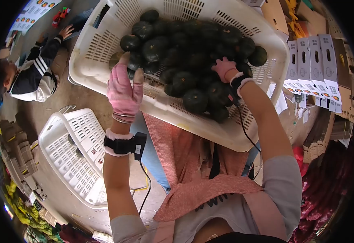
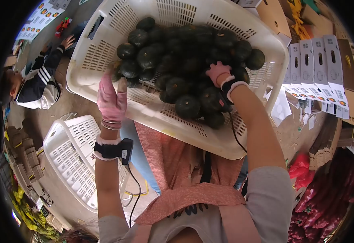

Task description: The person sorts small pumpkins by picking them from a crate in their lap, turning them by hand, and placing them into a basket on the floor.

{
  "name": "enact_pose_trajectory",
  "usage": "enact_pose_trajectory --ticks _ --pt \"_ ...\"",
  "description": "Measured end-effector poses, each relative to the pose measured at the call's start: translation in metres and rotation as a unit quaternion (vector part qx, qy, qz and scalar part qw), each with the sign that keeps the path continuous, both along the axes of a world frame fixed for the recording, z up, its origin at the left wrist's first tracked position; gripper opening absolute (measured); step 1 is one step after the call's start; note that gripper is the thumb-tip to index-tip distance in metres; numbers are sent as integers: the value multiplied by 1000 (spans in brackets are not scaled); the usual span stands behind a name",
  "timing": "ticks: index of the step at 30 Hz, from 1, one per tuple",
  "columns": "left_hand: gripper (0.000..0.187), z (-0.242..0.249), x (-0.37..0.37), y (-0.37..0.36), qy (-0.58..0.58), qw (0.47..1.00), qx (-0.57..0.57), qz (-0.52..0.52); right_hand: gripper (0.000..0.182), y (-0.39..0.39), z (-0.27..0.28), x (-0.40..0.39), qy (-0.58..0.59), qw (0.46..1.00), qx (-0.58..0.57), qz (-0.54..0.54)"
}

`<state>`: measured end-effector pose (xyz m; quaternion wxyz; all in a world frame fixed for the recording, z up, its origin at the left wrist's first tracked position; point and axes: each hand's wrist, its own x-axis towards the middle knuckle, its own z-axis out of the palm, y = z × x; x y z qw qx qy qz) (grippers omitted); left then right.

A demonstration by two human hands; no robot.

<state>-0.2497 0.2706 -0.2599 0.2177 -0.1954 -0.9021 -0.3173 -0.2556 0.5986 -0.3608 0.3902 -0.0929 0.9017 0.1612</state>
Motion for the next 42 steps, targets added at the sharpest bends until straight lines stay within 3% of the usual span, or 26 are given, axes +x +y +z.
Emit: enact_pose_trajectory --ticks 1,4,8,12,13,14,15,16,20,24,25,26,27,28,29,30,31,32,33,34,36,38,40,41,42 --pt "44 -2 0 0 -43 999 2 28 54 3 -9 2 51 999 -16 0" --pt "40 2 0 0 -109 990 -76 55 56 12 -5 1 32 998 -54 8" --pt "35 -1 1 0 -92 994 -44 50 63 36 4 -7 72 962 -211 -160" --pt "34 -2 2 -4 -90 995 -24 43 61 -24 18 -29 -21 999 20 38" --pt "34 -3 0 -3 -84 996 -18 39 63 -50 38 -30 -24 998 -63 9" --pt "33 -3 -1 -4 -78 996 -14 35 75 -61 26 -30 -27 962 -261 -78" --pt "31 -3 -2 -7 -72 997 -11 29 85 -78 9 -26 -41 932 -338 -127" --pt "31 -2 -2 -8 -81 996 -16 33 93 -93 -5 -22 -68 931 -334 -129" --pt "32 -8 4 -5 -90 995 -22 46 94 -135 -15 19 37 948 -214 -234" --pt "29 10 34 -16 -170 981 -41 89 87 -154 -11 48 91 963 -230 -111" --pt "28 21 36 -10 -201 975 -42 85 89 -140 -11 43 131 939 -292 -123" --pt "30 27 16 -6 -164 982 11 89 89 -124 -13 7 183 879 -409 -163" --pt "38 30 -2 -8 -165 983 7 86 81 -121 -4 -27 192 816 -507 -201" --pt "47 16 1 0 -99 988 59 105 69 -107 -5 -32 147 712 -629 -275" --pt "55 10 -7 2 -70 988 105 89 62 -124 54 -28 173 703 -638 -261" --pt "61 14 -14 0 -54 984 149 81 64 -127 80 -38 182 682 -685 -181" --pt "68 12 -11 5 -67 973 194 103 66 -122 95 -43 216 697 -677 -99" --pt "72 16 -8 15 -126 936 314 95 70 -119 109 -44 256 691 -676 -8" --pt "70 21 20 10 -222 855 464 72 71 -147 134 -6 271 695 -665 47" --pt "62 58 67 7 -387 647 655 -52 74 -159 159 31 259 694 -668 75" --pt "56 34 77 21 -309 413 804 -296 77 -176 178 56 305 694 -627 180" --pt "51 36 107 13 -256 445 839 -181 84 -189 192 73 226 696 -650 206" --pt "53 56 166 -16 -287 403 846 -198 89 -190 191 72 87 649 -719 233" --pt "55 46 187 -29 -290 401 847 -195 93 -184 190 74 69 680 -687 248" --pt "56 27 210 -41 -295 400 846 -194 91 -176 184 72 38 677 -686 262"
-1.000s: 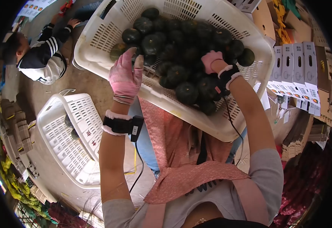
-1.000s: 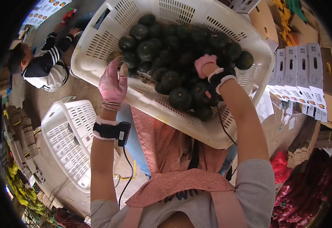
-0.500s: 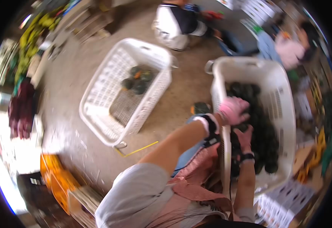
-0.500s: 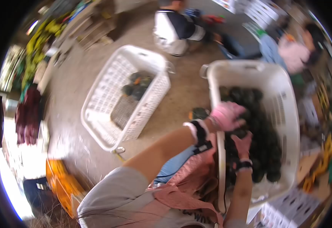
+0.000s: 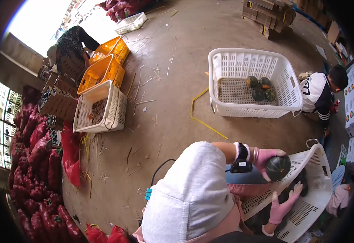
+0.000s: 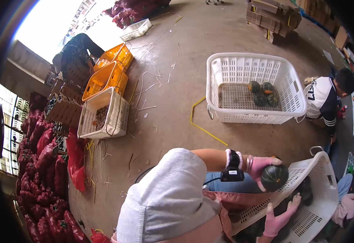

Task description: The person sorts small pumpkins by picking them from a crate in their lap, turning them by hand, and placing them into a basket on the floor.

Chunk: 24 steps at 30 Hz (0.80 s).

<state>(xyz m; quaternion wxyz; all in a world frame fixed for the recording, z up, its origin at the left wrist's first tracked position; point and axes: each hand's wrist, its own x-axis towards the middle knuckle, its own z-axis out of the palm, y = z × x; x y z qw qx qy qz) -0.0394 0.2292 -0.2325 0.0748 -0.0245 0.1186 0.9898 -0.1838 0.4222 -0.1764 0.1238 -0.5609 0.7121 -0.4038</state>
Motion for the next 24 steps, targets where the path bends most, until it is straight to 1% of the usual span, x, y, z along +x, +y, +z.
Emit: enact_pose_trajectory --ticks 2,4,6,8,10,11,12,13,14,16,18,19,20,21,23,24 --pt "54 -24 54 -9 -87 990 -36 107 68 21 -6 7 -38 999 25 -26" --pt "53 -35 111 -11 -172 960 -71 210 79 58 -28 -12 0 980 196 -22" --pt "48 -32 165 -1 -316 919 -3 237 68 105 -51 -24 119 956 268 -3" --pt "47 -87 205 6 -363 876 33 314 63 162 -73 -34 78 924 372 25" --pt "45 -75 235 24 -409 832 99 362 66 201 -78 -28 35 878 475 46" --pt "43 -78 247 33 -437 811 30 387 62 217 -72 -19 13 841 539 -29" --pt "43 -92 260 36 -435 799 76 408 60 225 -71 -13 6 835 548 -57" --pt "43 -105 272 38 -432 783 122 430 59 227 -72 -9 10 845 530 -68" --pt "46 -118 285 41 -422 758 123 481 58 226 -74 -8 17 856 512 -74" --pt "42 -96 303 34 -416 667 199 585 55 219 -79 -7 29 869 486 -85" --pt "38 -81 345 4 -404 591 168 678 52 213 -84 -9 39 875 472 -98" --pt "43 -84 393 -32 -328 565 111 749 51 209 -87 -9 43 877 467 -104" --pt "49 -75 445 -69 -248 531 52 809 50 207 -89 -8 47 878 463 -109" --pt "68 32 444 -71 -244 395 56 884 49 204 -91 -8 50 877 464 -112" --pt "100 102 527 -116 -47 325 -65 942 46 199 -91 -8 57 877 462 -120" --pt "104 162 508 -116 -9 216 -113 970 45 198 -92 -6 59 876 463 -123"
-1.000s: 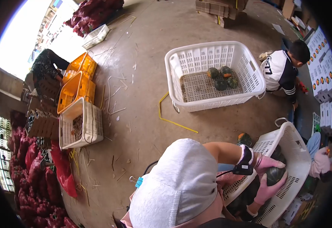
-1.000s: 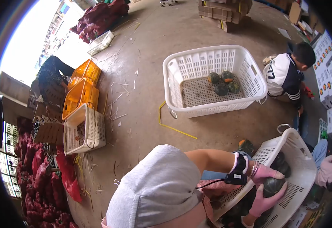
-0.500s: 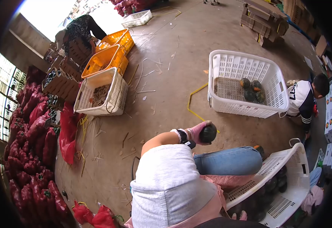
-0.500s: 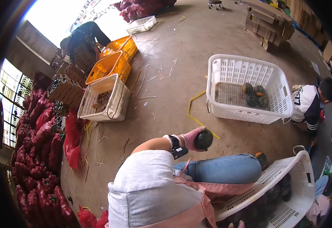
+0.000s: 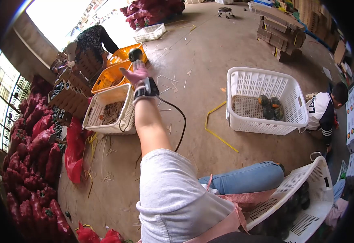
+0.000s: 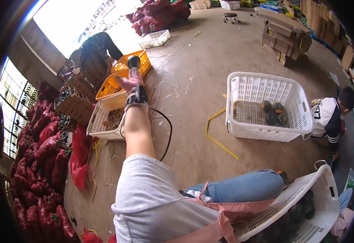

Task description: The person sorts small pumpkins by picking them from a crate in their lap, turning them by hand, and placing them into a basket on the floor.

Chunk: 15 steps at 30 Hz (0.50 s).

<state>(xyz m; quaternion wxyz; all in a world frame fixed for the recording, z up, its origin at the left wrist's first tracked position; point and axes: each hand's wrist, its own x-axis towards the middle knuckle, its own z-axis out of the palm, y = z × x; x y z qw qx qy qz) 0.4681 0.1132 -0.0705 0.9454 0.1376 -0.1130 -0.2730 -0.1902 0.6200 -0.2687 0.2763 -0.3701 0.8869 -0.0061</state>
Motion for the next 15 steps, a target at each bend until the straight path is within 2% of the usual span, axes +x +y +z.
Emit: enact_pose_trajectory --ticks 2,4,6,7,8,9,10,12,13,15 --pt "108 39 5 -14 -59 995 -79 12 43 -2 2 1 6 1000 3 -3" --pt "106 25 11 -27 -19 996 -68 -55 41 -2 1 1 9 1000 2 -1" --pt "94 -14 -12 -34 62 994 3 -85 39 -2 -1 3 15 1000 -1 -3" --pt "81 -42 -22 -39 116 984 46 -126 38 1 -3 3 17 1000 -3 -5" --pt "69 -52 -68 -29 122 978 143 -90 37 3 -2 3 19 1000 -8 -4" --pt "63 -100 -74 -44 120 955 217 -162 36 6 -4 3 20 1000 -9 -4" --pt "64 -121 -107 -39 97 929 288 -209 35 9 -5 2 20 1000 -17 -6" --pt "52 -156 -170 -41 63 852 391 -343 33 19 -7 -3 23 999 -31 -11" --pt "50 -162 -200 -37 5 811 414 -412 33 28 -5 -2 23 999 -40 -21" --pt "44 -185 -266 -44 -133 688 415 -580 31 41 2 8 30 997 -56 -47"
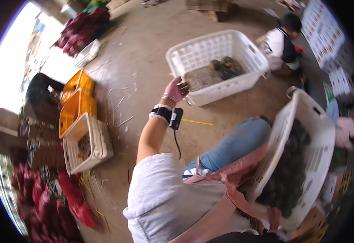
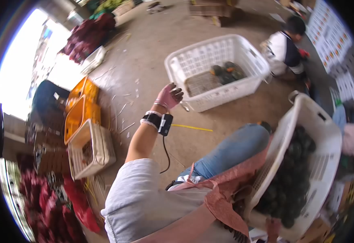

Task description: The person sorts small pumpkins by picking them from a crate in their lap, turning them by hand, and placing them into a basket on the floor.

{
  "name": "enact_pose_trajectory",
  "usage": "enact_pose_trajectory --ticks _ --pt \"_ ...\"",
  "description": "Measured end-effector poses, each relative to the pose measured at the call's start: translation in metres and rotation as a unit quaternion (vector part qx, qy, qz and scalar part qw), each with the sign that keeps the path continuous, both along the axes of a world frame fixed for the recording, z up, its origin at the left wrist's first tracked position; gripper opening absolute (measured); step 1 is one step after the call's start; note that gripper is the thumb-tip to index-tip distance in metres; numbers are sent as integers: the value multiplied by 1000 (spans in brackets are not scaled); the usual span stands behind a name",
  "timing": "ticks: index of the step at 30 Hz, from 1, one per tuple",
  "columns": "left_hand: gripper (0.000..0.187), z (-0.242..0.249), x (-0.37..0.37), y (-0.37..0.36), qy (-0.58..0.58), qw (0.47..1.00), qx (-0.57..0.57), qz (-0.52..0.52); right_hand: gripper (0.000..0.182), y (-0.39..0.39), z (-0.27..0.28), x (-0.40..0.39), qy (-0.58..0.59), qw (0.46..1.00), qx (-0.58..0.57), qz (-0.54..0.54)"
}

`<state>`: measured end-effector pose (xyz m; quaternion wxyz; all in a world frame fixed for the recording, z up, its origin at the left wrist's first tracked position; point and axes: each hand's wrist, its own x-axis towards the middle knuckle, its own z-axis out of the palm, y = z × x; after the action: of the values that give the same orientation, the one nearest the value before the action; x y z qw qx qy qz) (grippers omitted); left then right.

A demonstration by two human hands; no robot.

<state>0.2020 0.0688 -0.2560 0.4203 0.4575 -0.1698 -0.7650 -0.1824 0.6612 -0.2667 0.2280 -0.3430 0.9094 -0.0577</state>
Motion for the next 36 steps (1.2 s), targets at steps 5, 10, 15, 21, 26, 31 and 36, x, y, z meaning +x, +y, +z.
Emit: enact_pose_trajectory --ticks 5,10,15,21,26,31,36 --pt "35 53 -174 10 -145 842 -233 -464 30 18 23 41 47 994 14 -101" --pt "44 52 -336 53 -188 606 -420 -649 26 26 30 61 90 984 -32 -150" --pt "50 34 -455 106 -277 308 -798 -438 28 27 30 50 33 986 31 -159" --pt "43 -9 -518 98 -241 246 -820 -457 36 -4 69 -15 -279 902 141 -297" --pt "28 -5 -515 102 -229 248 -815 -472 59 -81 31 -109 -134 976 28 -171" --pt "25 7 -513 108 -201 275 -809 -479 88 -201 -55 -176 -53 980 20 -190" --pt "27 9 -513 109 -189 271 -815 -475 94 -256 -119 -172 -3 959 56 -277"
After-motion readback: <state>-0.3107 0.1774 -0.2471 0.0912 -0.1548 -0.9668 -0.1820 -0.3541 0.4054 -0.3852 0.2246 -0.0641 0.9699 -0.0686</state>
